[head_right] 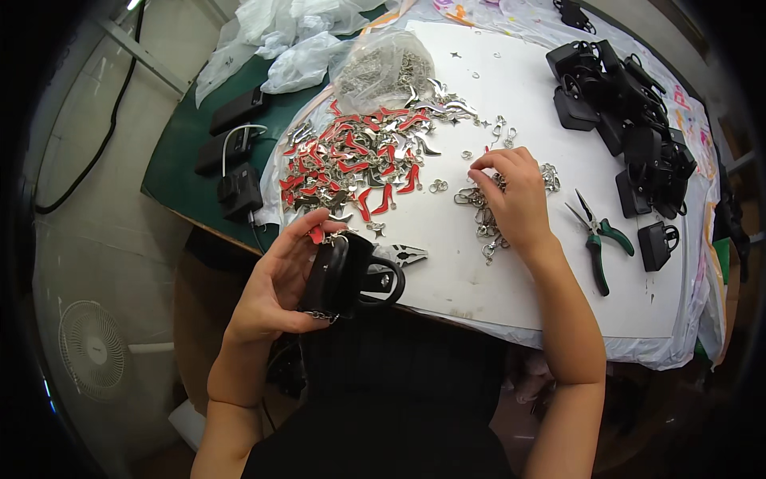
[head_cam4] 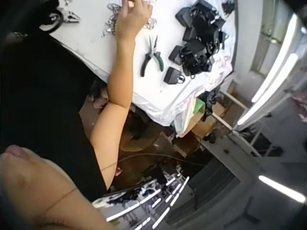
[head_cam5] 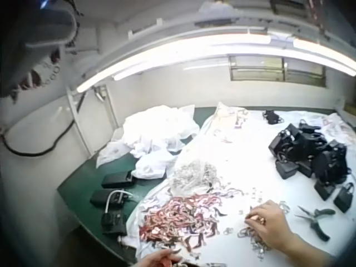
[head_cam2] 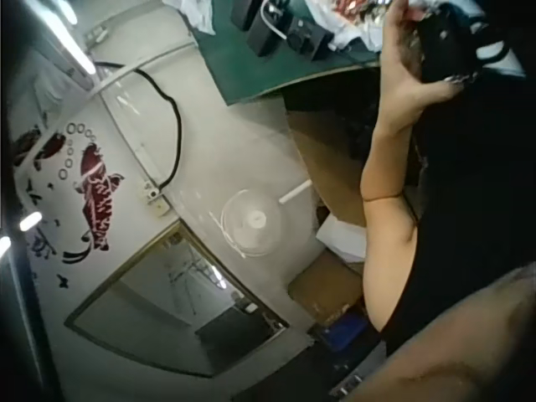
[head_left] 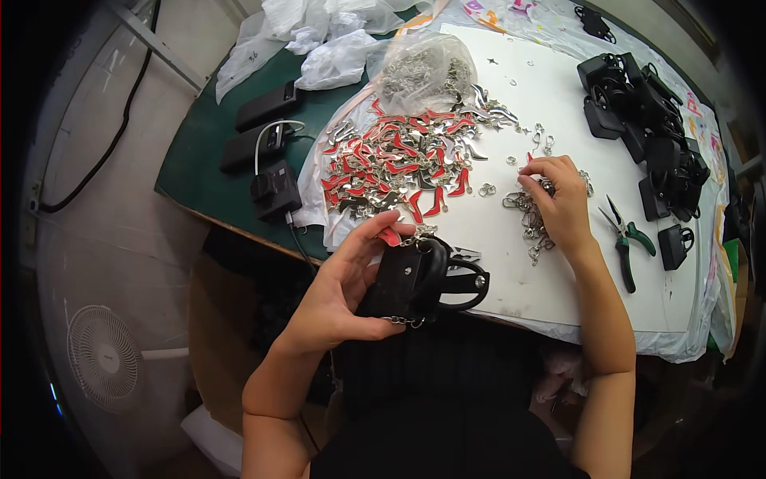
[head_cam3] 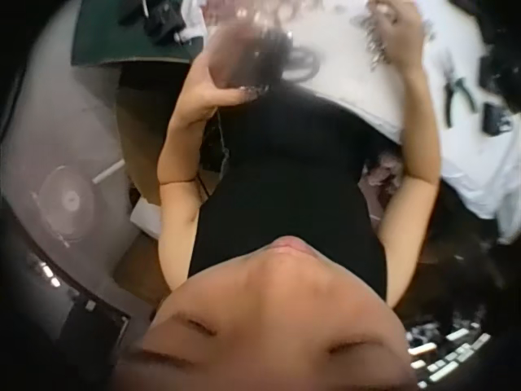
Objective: The person assembles decorative keychains by attaching metal chains to small black plastic padlock charms using two pairs of pliers. The person picks up individual chain links and charms from piles on the table, connects them, and uses the pliers to squeeze the links shut.
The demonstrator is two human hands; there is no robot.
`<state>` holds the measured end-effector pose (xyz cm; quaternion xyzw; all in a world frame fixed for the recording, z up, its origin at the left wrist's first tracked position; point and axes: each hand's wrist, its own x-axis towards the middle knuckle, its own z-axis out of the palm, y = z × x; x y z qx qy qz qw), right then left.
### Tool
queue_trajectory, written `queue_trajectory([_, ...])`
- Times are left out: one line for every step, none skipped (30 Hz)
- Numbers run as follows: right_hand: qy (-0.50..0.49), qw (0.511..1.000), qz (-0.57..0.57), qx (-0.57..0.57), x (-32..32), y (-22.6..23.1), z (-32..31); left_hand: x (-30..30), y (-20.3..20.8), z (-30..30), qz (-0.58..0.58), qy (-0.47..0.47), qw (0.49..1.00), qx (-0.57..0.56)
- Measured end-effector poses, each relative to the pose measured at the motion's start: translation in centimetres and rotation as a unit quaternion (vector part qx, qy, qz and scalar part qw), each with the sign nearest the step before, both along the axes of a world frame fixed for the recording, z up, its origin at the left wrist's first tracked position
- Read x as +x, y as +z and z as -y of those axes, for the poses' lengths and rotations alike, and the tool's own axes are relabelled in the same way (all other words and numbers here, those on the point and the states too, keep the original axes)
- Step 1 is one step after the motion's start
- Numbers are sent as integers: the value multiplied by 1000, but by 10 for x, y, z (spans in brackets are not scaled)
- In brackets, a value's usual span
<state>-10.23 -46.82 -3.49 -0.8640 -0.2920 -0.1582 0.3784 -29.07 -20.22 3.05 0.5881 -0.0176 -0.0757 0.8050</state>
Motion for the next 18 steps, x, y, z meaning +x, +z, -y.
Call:
queue_trajectory([8,1000,2,2,-2,2,1,-8,3,-8,-15,26,999,23])
queue_trajectory([-10,997,-52,48,-5,3,2,-16,6,-16,-31,51,997,47])
queue_trajectory([-28,990,-107,93,-5,4,4,-23,9,-22,-50,82,995,41])
queue_trajectory([-14,990,-99,95,-3,2,10,-32,11,-31,-51,112,991,53])
queue_trajectory([-16,991,-96,92,-2,2,13,-40,9,-43,-53,138,987,60])
queue_trajectory([-17,976,-178,124,-1,0,16,-52,4,-58,-55,169,981,72])
queue_trajectory([-20,954,-256,156,0,1,20,-66,-3,-76,-56,199,975,83])
queue_trajectory([-7,946,-273,174,2,-1,21,-84,-9,-96,-76,222,966,109])
queue_trajectory([-12,946,-272,174,1,0,19,-107,-15,-116,-97,246,954,138])
queue_trajectory([13,928,-304,214,0,6,19,-125,-26,-133,-123,263,946,144])
queue_trajectory([42,905,-337,256,1,9,18,-146,-37,-149,-151,283,934,156])
queue_trajectory([49,892,-370,254,3,11,21,-167,-52,-164,-189,320,913,171])
queue_trajectory([40,893,-368,257,4,13,23,-188,-71,-180,-226,353,889,185])
queue_trajectory([47,884,-381,266,5,12,23,-210,-95,-198,-259,372,873,179])
queue_trajectory([50,877,-393,273,4,15,25,-229,-123,-215,-291,386,859,170])
queue_trajectory([53,870,-405,276,4,16,23,-251,-149,-231,-317,399,844,170])
queue_trajectory([46,871,-404,278,3,17,23,-266,-170,-241,-345,409,828,170])
queue_trajectory([46,868,-412,272,3,16,25,-271,-183,-242,-364,418,812,182])
